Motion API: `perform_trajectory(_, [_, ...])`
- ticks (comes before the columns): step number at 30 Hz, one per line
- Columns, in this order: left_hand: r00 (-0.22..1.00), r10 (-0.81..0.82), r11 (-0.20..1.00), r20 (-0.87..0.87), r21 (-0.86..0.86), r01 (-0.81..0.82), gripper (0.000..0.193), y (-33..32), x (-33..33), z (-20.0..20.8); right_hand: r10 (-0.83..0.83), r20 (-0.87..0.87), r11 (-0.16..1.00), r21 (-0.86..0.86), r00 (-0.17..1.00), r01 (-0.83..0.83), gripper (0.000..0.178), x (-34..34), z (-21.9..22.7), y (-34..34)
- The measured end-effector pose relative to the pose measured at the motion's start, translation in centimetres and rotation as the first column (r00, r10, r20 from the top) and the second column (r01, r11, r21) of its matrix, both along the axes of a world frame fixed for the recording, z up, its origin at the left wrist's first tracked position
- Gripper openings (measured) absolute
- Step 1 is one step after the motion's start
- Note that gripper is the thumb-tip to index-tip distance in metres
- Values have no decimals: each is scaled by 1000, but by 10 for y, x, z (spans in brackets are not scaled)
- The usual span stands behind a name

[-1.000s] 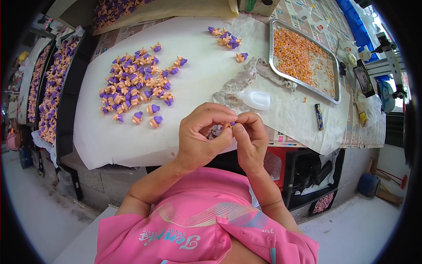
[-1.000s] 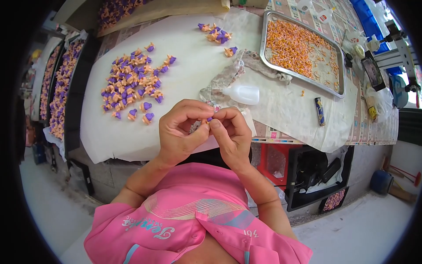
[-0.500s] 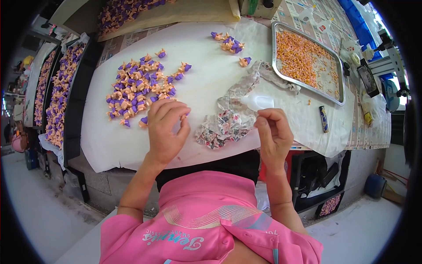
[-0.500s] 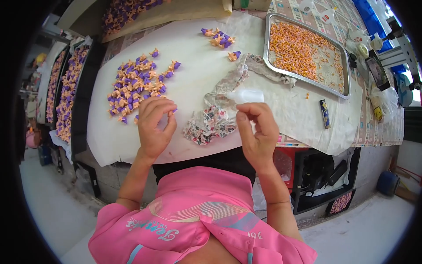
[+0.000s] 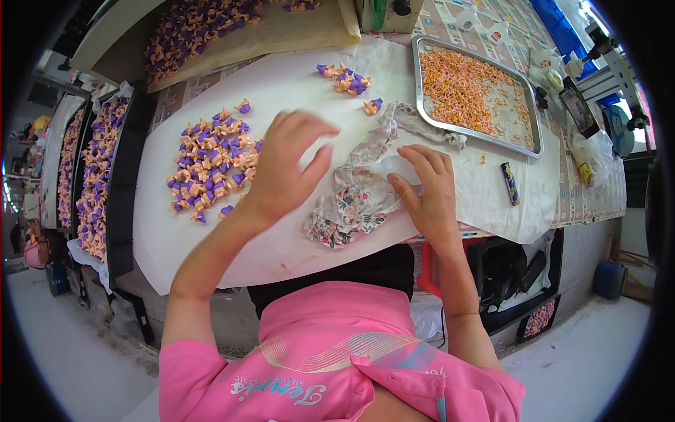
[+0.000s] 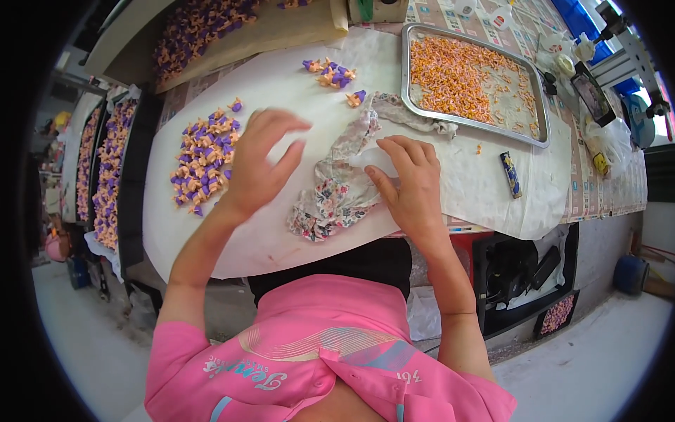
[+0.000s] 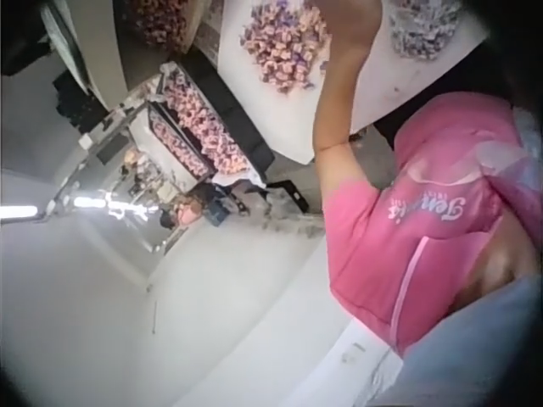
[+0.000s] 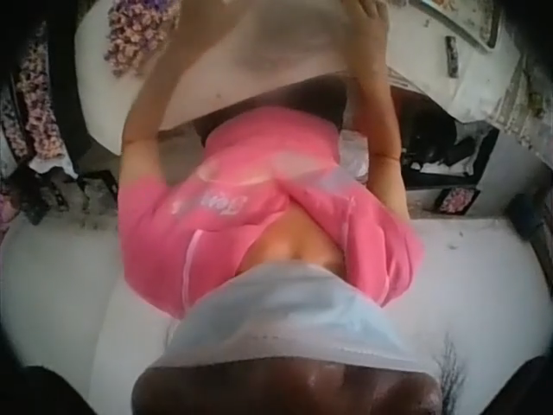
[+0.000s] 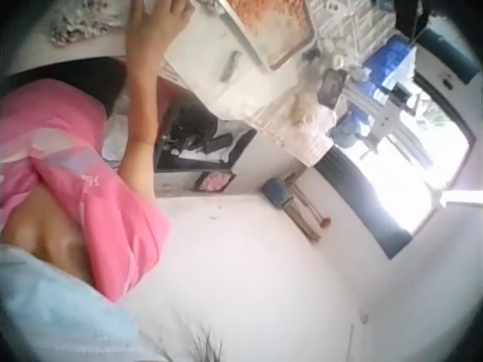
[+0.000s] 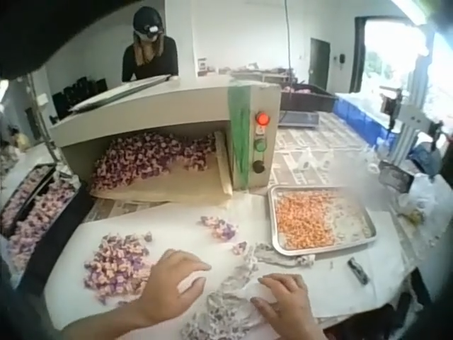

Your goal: Assembling toy parts by applying glue from a bottle and joining small plastic components.

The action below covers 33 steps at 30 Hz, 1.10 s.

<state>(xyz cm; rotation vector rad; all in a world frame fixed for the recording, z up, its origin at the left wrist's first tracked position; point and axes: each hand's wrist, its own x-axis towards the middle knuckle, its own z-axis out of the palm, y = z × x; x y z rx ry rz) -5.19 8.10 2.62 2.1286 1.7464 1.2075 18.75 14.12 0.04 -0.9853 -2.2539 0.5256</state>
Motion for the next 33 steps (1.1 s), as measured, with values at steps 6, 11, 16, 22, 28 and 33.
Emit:
perform_trajectory(6, [999,4,1000,-32,20,-3,17,89,25,-31,5,73,1000,-19,997,-4,44,3,13,-4])
perform_trajectory(11, [996,-38,999,-85,-25,36,14,93,34,-33,16,26,979,-205,1000,-11,42,11,17,-5])
perform_trajectory(16, [981,16,989,196,-145,13,18,59,20,-16,-5,-149,984,-175,989,-21,42,26,10,-18])
perform_trajectory(22, [619,128,939,775,-295,175,19,-24,19,-18,-73,-386,948,-312,920,-56,44,21,15,-37])
perform_trajectory(28, [461,247,939,852,-329,105,17,-70,44,-40,-205,-547,865,-490,812,-112,44,7,19,-61])
perform_trajectory(33, [674,190,962,714,-271,17,22,-79,43,-44,-78,-490,943,-319,868,-96,45,-4,15,-71])
